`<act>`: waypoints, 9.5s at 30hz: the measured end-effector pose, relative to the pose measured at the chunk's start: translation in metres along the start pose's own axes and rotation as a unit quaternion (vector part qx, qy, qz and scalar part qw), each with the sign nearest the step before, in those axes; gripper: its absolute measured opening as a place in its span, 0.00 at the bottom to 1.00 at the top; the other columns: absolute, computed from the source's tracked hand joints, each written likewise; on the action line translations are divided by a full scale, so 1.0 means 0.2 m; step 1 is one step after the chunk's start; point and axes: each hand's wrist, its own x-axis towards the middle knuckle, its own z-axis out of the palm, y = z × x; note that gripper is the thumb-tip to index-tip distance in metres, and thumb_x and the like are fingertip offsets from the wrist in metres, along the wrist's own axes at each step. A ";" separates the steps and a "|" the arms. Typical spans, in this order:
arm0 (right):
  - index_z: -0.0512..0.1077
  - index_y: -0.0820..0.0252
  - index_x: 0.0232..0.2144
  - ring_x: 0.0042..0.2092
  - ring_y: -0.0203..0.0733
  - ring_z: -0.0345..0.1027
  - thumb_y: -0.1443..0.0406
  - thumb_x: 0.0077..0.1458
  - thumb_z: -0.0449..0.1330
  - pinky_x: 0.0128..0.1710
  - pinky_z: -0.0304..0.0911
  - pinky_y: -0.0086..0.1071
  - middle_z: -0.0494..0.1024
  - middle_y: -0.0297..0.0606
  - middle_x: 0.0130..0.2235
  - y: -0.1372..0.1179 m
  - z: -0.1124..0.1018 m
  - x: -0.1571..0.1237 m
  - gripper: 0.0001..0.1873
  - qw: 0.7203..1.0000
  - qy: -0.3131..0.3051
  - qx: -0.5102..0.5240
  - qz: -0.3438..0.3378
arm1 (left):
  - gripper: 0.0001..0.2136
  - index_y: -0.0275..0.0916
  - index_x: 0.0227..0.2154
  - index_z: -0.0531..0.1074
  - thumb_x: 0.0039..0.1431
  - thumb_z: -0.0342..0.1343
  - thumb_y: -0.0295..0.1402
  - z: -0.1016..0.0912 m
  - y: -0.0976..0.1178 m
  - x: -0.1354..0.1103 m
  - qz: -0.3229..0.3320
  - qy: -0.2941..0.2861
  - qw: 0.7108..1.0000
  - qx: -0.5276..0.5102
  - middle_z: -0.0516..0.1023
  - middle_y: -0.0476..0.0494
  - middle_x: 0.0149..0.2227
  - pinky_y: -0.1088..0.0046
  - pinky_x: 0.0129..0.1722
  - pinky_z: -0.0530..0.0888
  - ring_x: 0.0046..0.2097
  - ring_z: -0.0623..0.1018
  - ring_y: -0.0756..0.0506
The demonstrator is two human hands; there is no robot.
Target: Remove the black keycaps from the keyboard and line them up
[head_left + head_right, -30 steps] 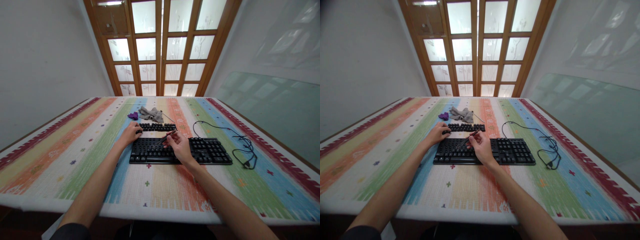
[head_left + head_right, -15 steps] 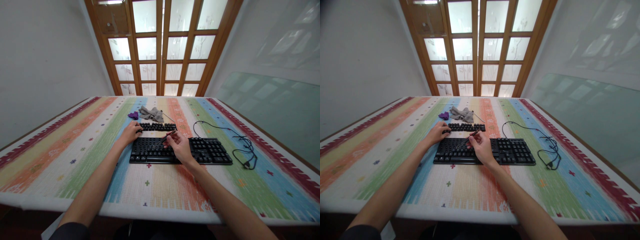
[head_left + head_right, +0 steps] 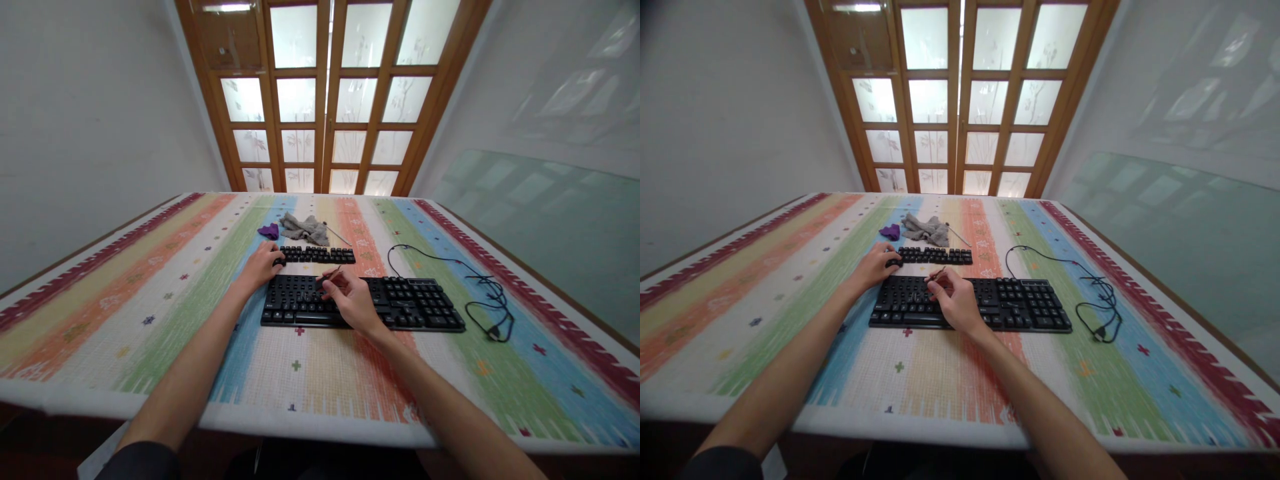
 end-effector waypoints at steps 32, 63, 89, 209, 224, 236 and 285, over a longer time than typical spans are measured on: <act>0.69 0.58 0.31 0.31 0.40 0.71 0.71 0.55 0.60 0.33 0.61 0.31 0.78 0.36 0.29 -0.14 0.17 0.12 0.04 0.948 -0.121 -0.285 -0.069 | 0.17 0.39 0.37 0.80 0.65 0.47 0.41 -0.12 0.11 -0.13 -0.077 -0.111 0.989 0.055 0.82 0.39 0.34 0.69 0.40 0.71 0.41 0.80 0.40; 0.68 0.58 0.30 0.28 0.43 0.75 0.44 0.49 0.63 0.28 0.73 0.36 0.77 0.38 0.27 0.02 -0.07 0.17 0.24 0.998 0.054 -0.012 0.033 | 0.17 0.38 0.39 0.76 0.61 0.55 0.47 -0.07 0.00 -0.15 -0.256 -0.047 0.965 0.039 0.80 0.37 0.40 0.67 0.39 0.71 0.45 0.78 0.37; 0.67 0.56 0.30 0.30 0.45 0.75 0.43 0.50 0.62 0.32 0.74 0.39 0.77 0.39 0.29 0.00 -0.06 0.13 0.24 0.999 0.037 -0.009 0.033 | 0.14 0.39 0.39 0.76 0.62 0.54 0.45 -0.06 0.01 -0.13 -0.243 -0.053 0.968 0.032 0.81 0.39 0.38 0.69 0.38 0.71 0.44 0.78 0.39; 0.71 0.57 0.35 0.35 0.42 0.74 0.51 0.56 0.62 0.30 0.76 0.35 0.76 0.38 0.34 -0.04 -0.01 0.04 0.16 0.998 0.047 -0.022 -0.018 | 0.06 0.40 0.34 0.79 0.53 0.59 0.30 0.03 0.03 0.10 0.068 -0.060 0.990 -0.106 0.71 0.43 0.39 0.62 0.51 0.69 0.46 0.71 0.41; 0.70 0.57 0.34 0.35 0.42 0.73 0.51 0.56 0.62 0.29 0.76 0.35 0.75 0.38 0.33 -0.05 -0.01 0.05 0.16 0.998 0.050 -0.033 -0.024 | 0.05 0.39 0.33 0.77 0.53 0.59 0.30 0.03 0.03 0.10 0.035 -0.049 0.996 -0.066 0.71 0.42 0.41 0.63 0.49 0.71 0.48 0.72 0.40; 0.71 0.58 0.35 0.34 0.41 0.74 0.51 0.56 0.62 0.29 0.76 0.33 0.76 0.38 0.33 -0.05 -0.01 0.05 0.17 0.998 0.050 -0.036 -0.026 | 0.06 0.39 0.34 0.75 0.53 0.60 0.34 0.03 0.05 0.10 0.014 -0.040 0.998 -0.043 0.71 0.41 0.42 0.63 0.47 0.71 0.47 0.72 0.39; 0.67 0.56 0.31 0.34 0.45 0.75 0.55 0.56 0.62 0.36 0.75 0.41 0.78 0.40 0.34 0.01 0.01 0.03 0.12 0.998 -0.011 -0.065 -0.002 | 0.15 0.39 0.39 0.68 0.53 0.63 0.41 -0.08 0.01 -0.08 -0.159 -0.036 0.986 0.012 0.77 0.41 0.34 0.68 0.37 0.68 0.41 0.77 0.38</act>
